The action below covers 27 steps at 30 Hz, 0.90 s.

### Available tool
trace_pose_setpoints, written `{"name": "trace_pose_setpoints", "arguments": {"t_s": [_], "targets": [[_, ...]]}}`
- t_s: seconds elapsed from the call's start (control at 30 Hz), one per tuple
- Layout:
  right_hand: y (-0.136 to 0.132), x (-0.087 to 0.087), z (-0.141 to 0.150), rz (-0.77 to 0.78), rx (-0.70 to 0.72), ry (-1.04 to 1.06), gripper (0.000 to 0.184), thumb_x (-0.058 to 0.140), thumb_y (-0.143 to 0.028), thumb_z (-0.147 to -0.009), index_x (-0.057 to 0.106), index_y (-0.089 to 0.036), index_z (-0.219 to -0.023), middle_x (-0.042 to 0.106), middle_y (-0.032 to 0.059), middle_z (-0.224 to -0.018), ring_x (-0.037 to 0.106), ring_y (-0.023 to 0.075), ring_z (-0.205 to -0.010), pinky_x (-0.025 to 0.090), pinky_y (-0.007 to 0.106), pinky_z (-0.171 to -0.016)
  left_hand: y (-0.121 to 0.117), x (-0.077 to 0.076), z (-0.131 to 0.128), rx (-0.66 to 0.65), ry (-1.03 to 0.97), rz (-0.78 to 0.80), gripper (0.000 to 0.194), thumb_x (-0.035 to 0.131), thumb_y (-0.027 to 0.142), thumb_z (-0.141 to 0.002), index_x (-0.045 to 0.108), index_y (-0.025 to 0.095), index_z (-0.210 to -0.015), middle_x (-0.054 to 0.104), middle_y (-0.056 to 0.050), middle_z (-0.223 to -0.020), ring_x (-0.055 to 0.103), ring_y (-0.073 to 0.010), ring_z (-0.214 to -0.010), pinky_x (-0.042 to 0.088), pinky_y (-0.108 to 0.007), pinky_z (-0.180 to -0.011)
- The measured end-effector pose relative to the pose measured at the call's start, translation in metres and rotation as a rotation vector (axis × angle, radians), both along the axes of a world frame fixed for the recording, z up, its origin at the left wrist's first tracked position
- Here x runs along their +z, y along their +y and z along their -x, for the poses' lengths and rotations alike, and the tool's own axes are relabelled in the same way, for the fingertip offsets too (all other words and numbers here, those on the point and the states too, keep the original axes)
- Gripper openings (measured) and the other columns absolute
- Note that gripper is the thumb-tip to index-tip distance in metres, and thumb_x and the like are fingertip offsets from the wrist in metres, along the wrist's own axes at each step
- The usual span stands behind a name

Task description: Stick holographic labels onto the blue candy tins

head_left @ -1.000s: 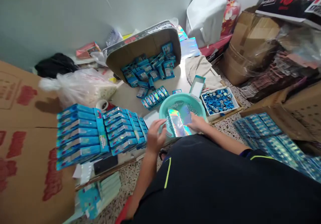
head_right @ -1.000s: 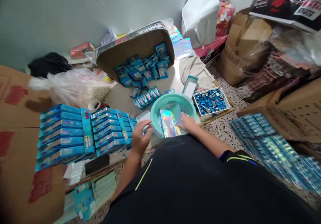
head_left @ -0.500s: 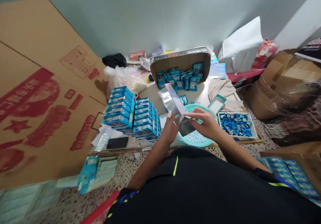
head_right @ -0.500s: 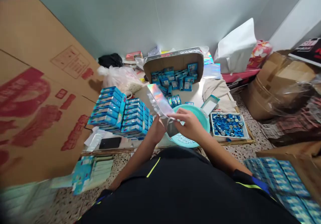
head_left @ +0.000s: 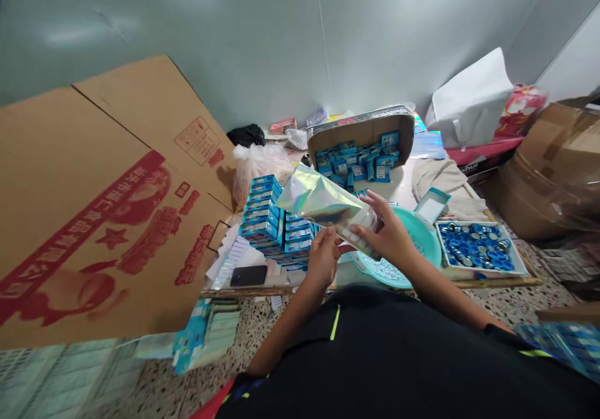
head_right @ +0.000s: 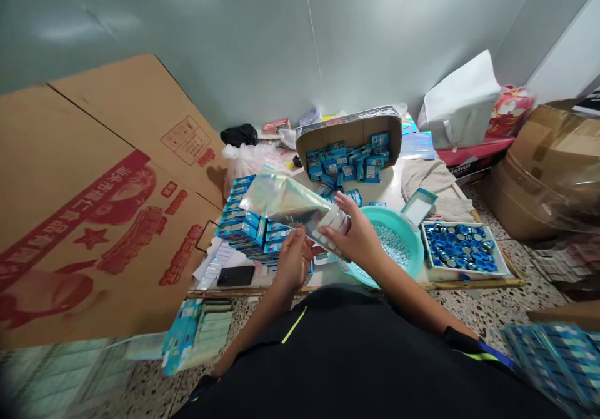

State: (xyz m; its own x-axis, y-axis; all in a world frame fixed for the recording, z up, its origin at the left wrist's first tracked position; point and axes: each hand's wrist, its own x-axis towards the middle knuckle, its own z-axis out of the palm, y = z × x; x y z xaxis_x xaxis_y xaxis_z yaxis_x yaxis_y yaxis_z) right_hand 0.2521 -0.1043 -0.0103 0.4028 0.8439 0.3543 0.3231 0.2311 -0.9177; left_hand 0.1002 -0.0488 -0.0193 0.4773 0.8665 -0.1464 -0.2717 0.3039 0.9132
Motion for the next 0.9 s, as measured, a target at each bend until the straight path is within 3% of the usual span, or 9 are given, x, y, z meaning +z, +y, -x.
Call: {"name": "trace_pose_setpoints", "arguments": {"t_s": [0.13, 0.23, 0.3, 0.37, 0.47, 0.57, 0.67, 0.77, 0.9], "targets": [[0.003, 0.001, -0.003, 0.132, 0.220, 0.201, 0.039, 0.075, -0.054, -0.082, 0.071, -0.024, -0.108, 0.071, 0.0065, -0.091, 0.065, 0.0261, -0.077, 0.053, 0.034, -0.061, 0.008, 0.002, 0.019, 0.220, 0.223, -0.176, 0.049, 0.071, 0.064, -0.078, 0.059, 0.020, -0.095, 0.061, -0.002, -0.087, 0.060, -0.0139, -0.075, 0.054, -0.027, -0.065], [0.003, 0.001, -0.006, 0.174, 0.258, 0.168, 0.031, 0.068, -0.052, -0.087, 0.073, -0.023, -0.097, 0.068, 0.0038, -0.079, 0.059, 0.0211, -0.062, 0.044, 0.029, -0.050, 0.013, 0.012, 0.043, 0.534, 0.333, -0.404, 0.059, 0.081, 0.051, -0.072, 0.057, 0.025, -0.119, 0.051, 0.003, -0.085, 0.051, -0.0092, -0.070, 0.052, -0.023, -0.070], [0.004, 0.002, -0.009, 0.193, 0.247, 0.060, 0.027, 0.064, -0.048, -0.090, 0.074, -0.024, -0.095, 0.064, 0.0014, -0.070, 0.053, 0.0178, -0.054, 0.038, 0.028, -0.045, 0.010, 0.024, 0.061, 0.793, 0.439, -0.680, 0.066, 0.081, 0.047, -0.075, 0.053, 0.025, -0.131, 0.052, 0.001, -0.091, 0.053, -0.0118, -0.076, 0.054, -0.030, -0.081], [0.006, 0.003, -0.011, 0.181, 0.273, -0.073, 0.024, 0.060, -0.044, -0.093, 0.074, -0.024, -0.092, 0.063, 0.0006, -0.067, 0.051, 0.0170, -0.053, 0.035, 0.028, -0.046, 0.003, 0.038, 0.076, 0.920, 0.646, -1.042, 0.053, 0.080, 0.043, -0.078, 0.061, 0.023, -0.123, 0.056, -0.004, -0.097, 0.058, -0.0185, -0.090, 0.052, -0.042, -0.098], [0.009, 0.005, -0.009, 0.078, 0.384, -0.256, 0.024, 0.057, -0.039, -0.097, 0.076, -0.026, -0.091, 0.067, 0.0023, -0.076, 0.058, 0.0193, -0.063, 0.040, 0.030, -0.056, -0.009, 0.063, 0.084, 0.653, 0.988, -1.432, 0.031, 0.078, 0.034, -0.082, 0.070, 0.026, -0.111, 0.063, -0.010, -0.114, 0.057, -0.0287, -0.118, 0.031, -0.058, -0.119], [0.010, 0.007, 0.000, -0.054, 0.536, -0.335, 0.024, 0.055, -0.036, -0.101, 0.077, -0.026, -0.097, 0.071, 0.0046, -0.087, 0.063, 0.0217, -0.074, 0.045, 0.032, -0.065, -0.013, 0.084, 0.082, 0.196, 1.150, -1.485, 0.034, 0.066, 0.030, -0.093, 0.066, 0.032, -0.127, 0.065, -0.007, -0.128, 0.054, -0.0278, -0.128, 0.021, -0.058, -0.124], [0.010, 0.007, 0.010, -0.113, 0.617, -0.372, 0.026, 0.055, -0.035, -0.103, 0.078, -0.025, -0.098, 0.070, 0.0056, -0.086, 0.063, 0.0213, -0.073, 0.046, 0.031, -0.066, -0.010, 0.093, 0.087, -0.139, 1.190, -1.456, 0.028, 0.053, 0.027, -0.101, 0.067, 0.029, -0.126, 0.072, -0.004, -0.112, 0.064, -0.0200, -0.109, 0.032, -0.050, -0.119], [0.009, 0.005, 0.016, -0.116, 0.691, -0.421, 0.030, 0.050, -0.032, -0.105, 0.077, -0.022, -0.097, 0.069, 0.0050, -0.081, 0.061, 0.0197, -0.070, 0.044, 0.029, -0.063, -0.010, 0.089, 0.099, -0.197, 1.194, -1.514, 0.024, 0.052, 0.026, -0.103, 0.068, 0.024, -0.120, 0.073, -0.003, -0.102, 0.065, -0.0164, -0.097, 0.041, -0.046, -0.111], [0.009, 0.000, 0.021, -0.081, 0.705, -0.408, 0.029, 0.049, -0.031, -0.105, 0.076, -0.020, -0.102, 0.071, 0.0060, -0.088, 0.065, 0.0200, -0.076, 0.047, 0.028, -0.067, -0.016, 0.076, 0.108, -0.078, 1.143, -1.658, 0.021, 0.057, 0.023, -0.102, 0.067, 0.022, -0.120, 0.074, -0.001, -0.103, 0.065, -0.0136, -0.095, 0.046, -0.041, -0.107]]}}
